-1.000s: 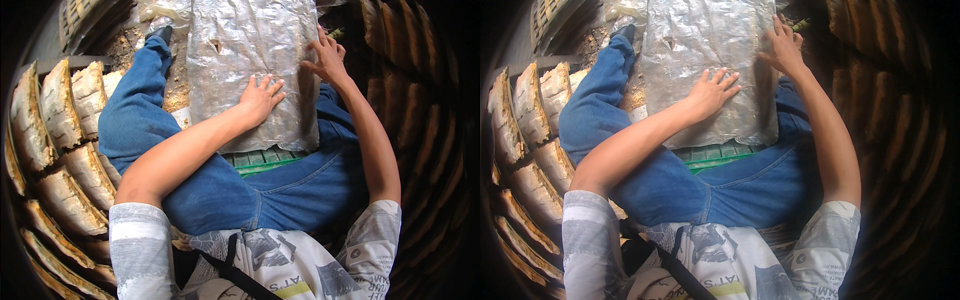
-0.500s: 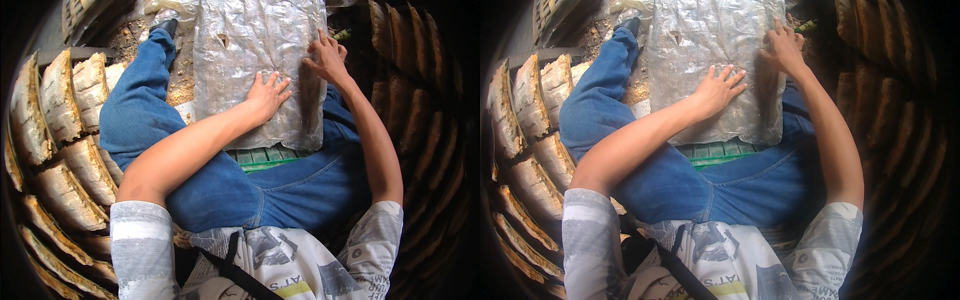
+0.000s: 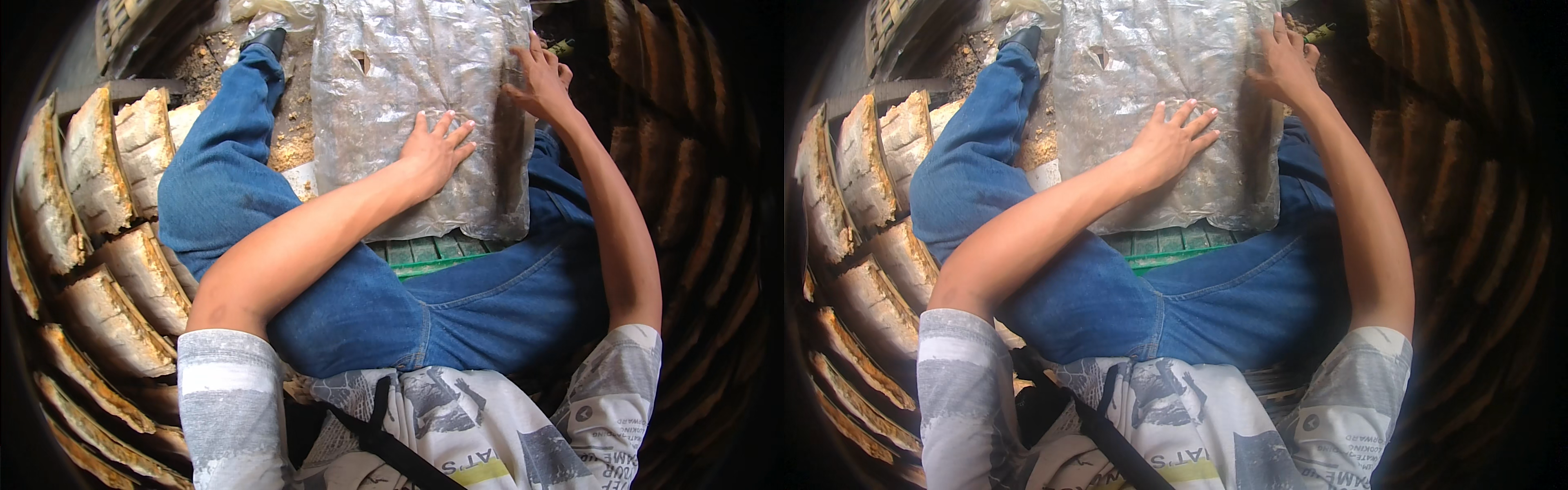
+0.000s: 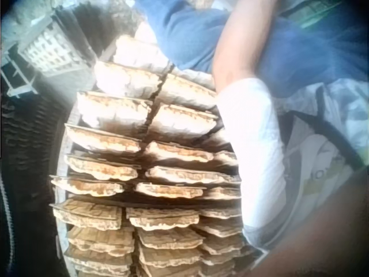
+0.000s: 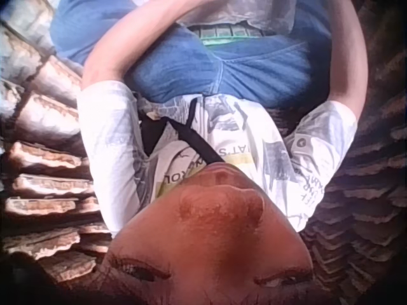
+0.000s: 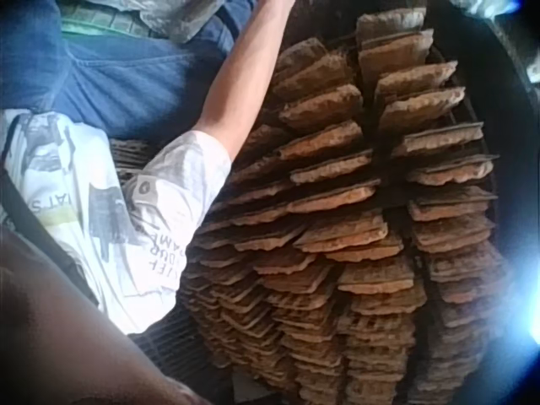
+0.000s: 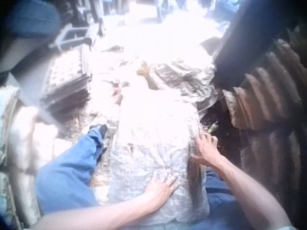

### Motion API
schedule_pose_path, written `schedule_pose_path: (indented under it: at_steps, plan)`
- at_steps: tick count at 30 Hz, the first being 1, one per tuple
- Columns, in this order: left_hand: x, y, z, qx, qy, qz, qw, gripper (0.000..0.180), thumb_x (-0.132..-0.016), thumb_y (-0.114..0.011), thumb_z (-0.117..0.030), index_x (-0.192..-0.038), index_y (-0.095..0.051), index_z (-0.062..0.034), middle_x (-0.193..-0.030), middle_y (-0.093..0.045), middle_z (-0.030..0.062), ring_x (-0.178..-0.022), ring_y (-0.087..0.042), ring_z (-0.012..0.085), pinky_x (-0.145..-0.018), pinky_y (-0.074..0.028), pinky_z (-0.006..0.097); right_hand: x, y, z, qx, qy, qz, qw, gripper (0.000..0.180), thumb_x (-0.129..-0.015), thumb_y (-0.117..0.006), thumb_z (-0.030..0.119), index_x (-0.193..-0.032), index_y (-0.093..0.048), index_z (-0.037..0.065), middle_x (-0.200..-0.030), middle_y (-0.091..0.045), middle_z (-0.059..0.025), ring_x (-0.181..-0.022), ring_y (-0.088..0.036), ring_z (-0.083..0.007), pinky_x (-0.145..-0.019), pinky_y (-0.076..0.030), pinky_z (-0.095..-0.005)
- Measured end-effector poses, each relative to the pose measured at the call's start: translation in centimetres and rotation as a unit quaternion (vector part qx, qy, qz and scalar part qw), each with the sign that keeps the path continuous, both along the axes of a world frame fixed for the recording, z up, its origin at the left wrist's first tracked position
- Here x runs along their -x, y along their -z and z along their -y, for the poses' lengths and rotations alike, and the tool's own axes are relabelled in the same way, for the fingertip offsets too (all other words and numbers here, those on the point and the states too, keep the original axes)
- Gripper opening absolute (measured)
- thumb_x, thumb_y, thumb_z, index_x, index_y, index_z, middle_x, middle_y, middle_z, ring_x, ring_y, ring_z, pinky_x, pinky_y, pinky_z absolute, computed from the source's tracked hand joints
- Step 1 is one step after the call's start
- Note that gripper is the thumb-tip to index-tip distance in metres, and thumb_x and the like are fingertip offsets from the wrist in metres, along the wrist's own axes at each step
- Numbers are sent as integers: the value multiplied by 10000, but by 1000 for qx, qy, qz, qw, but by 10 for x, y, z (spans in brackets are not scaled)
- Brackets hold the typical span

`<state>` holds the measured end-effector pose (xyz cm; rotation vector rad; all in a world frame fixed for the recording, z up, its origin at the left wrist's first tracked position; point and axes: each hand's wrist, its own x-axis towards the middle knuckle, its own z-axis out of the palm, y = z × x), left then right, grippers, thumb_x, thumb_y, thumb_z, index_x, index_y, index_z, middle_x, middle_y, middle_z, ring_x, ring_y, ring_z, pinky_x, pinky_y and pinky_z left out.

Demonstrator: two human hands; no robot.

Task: The person sits cross-legged and assembles a food package by placing a plastic sheet over a wooden lattice frame, smoothing it, and then placing another wooden lattice frame on top. The person handles the plastic sheet and wooden frames by hand.

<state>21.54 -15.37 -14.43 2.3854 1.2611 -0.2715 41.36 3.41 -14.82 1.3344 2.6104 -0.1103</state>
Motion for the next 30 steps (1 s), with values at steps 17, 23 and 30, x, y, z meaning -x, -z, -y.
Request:
schedule_pose_path:
  at_steps: [17, 23, 30]
  plan:
    - [1, 0, -2, -2, 5, 2, 1000, 563, -991, -450, -174, -1549, -386, -191, -1658, -242, 88, -1496, -287, 356, -1105, -361, 617, 32, -6, -3, -16, -74, -11, 997, 440, -759, -776, 327, -1163, -689, 174, -1638, -288, -149, -1457, -300, -377, -1127, -226, -542]
    - [2, -1, -2, 3, -3, 11, 1000, 549, -996, -447, -186, -1543, -401, -205, -1651, -256, 87, -1498, -284, 351, -1110, -356, 617, 49, 9, -12, -38, -44, 15, 998, 504, -780, -781, 385, -1228, -658, 190, -1657, -229, -163, -1447, -318, -397, -1122, -227, -556]
    - [2, -3, -3, 10, 2, 0, 1000, 554, -1001, -455, -206, -1551, -391, -222, -1655, -248, 82, -1503, -274, 350, -1115, -348, 614, 49, 16, -21, -50, -36, -53, 997, 437, -797, -781, 421, -1168, -679, 212, -1659, -224, -165, -1437, -328, -399, -1095, -252, -553]
